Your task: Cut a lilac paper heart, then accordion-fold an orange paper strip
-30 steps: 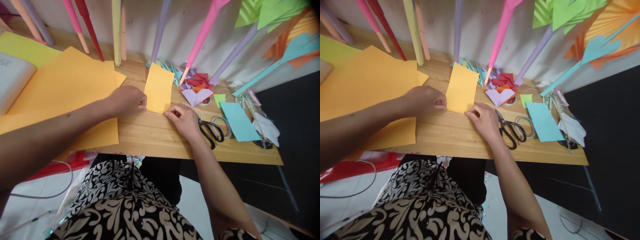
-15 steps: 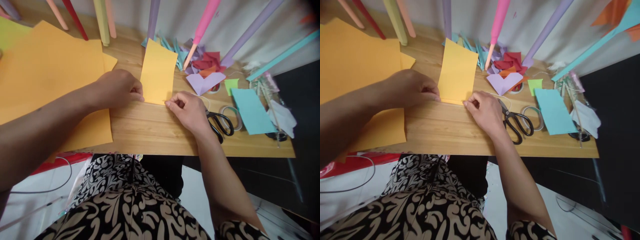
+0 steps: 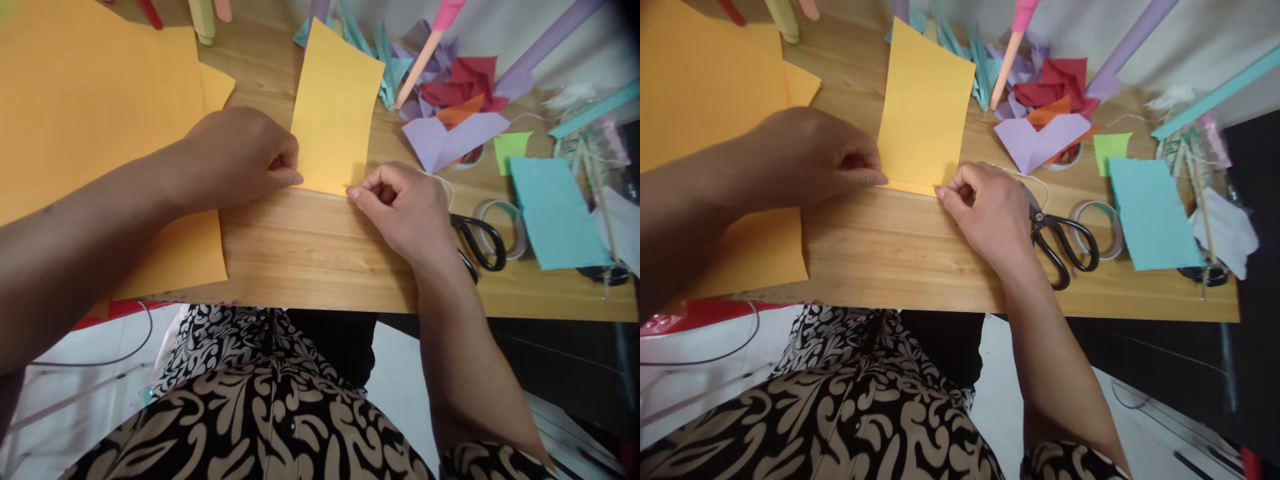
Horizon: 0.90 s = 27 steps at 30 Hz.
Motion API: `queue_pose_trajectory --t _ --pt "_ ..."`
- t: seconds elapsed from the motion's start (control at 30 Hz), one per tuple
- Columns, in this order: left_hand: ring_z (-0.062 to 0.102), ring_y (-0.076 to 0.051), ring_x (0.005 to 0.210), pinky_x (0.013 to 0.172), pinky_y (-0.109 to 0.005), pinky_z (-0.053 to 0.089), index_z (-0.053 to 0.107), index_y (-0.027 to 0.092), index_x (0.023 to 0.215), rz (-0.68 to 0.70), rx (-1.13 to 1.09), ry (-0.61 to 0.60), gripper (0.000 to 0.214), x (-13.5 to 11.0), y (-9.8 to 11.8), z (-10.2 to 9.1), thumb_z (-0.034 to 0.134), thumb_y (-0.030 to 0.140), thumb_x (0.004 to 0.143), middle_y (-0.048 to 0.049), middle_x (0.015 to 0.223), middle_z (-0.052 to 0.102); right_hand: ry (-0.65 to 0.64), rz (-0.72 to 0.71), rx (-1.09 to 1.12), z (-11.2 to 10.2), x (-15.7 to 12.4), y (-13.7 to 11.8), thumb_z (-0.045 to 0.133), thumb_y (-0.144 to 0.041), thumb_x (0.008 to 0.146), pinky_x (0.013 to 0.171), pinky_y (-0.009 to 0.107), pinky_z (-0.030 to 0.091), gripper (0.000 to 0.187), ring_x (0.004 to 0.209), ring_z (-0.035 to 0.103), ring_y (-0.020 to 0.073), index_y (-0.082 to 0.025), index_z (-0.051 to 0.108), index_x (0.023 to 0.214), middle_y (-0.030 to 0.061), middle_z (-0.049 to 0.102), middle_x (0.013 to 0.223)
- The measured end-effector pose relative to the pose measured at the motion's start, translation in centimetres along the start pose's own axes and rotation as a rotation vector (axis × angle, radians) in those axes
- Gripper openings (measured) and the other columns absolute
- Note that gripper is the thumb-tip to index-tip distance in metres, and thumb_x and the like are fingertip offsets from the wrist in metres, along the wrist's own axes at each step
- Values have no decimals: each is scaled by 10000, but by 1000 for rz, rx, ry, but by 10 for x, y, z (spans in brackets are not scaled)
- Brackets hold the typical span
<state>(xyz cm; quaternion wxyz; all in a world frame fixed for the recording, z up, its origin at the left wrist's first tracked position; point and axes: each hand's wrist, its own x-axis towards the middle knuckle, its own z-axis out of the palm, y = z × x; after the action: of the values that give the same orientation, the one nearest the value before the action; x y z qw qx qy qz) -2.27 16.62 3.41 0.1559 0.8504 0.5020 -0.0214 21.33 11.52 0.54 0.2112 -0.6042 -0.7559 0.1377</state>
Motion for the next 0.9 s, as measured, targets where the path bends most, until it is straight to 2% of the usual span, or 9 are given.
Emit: queue_pose_trajectory --t 0.17,0.3,0.43,0.53,0.67,0.83,0.9 --pt "594 -159 885 864 -268 418 691 131 904 -17 31 13 384 1 2 0 486 456 896 3 806 631 3 -47 -23 3 -2 5 613 -432 928 653 351 426 221 731 570 195 -244 631 813 25 642 761" --pt "585 -162 824 801 -281 420 670 170 1097 27 -21 42 313 -5 3 0 517 375 917 -2 846 649 22 -67 -54 4 -4 4 634 -375 923 702 373 462 131 775 590 211 -252 660 961 43 662 861" --pt "588 -203 911 809 -306 418 622 195 1282 134 37 128 375 -10 4 5 486 311 952 -39 944 661 53 -226 -174 2 -5 -4 601 -268 940 879 419 439 236 1025 582 271 -245 665 1166 98 663 1101" --pt "583 -236 964 861 -365 405 701 180 1173 294 188 153 390 -11 6 10 363 227 985 -78 941 636 -18 -304 -198 3 -4 -10 465 -271 1013 921 454 387 258 1090 553 284 -293 676 1161 74 668 1118" --pt "577 -261 907 845 -409 390 719 128 894 398 368 154 448 -10 14 14 293 204 1010 -108 849 610 -79 -262 -145 7 -4 -17 407 -347 1047 917 457 369 291 1064 557 275 -295 680 1133 61 671 1046" --pt "550 -230 790 804 -408 373 690 133 960 359 503 47 485 -19 28 9 216 206 1030 -108 843 617 -48 -218 -143 10 -13 -20 403 -357 1051 938 473 348 295 1062 555 273 -293 684 1116 64 666 1061" --pt "545 -223 777 810 -405 379 684 146 905 297 480 44 489 -22 28 9 217 224 1028 -95 815 603 -16 -212 -175 9 -19 -17 389 -336 1056 939 476 350 303 1066 556 270 -298 677 1139 66 667 1082"
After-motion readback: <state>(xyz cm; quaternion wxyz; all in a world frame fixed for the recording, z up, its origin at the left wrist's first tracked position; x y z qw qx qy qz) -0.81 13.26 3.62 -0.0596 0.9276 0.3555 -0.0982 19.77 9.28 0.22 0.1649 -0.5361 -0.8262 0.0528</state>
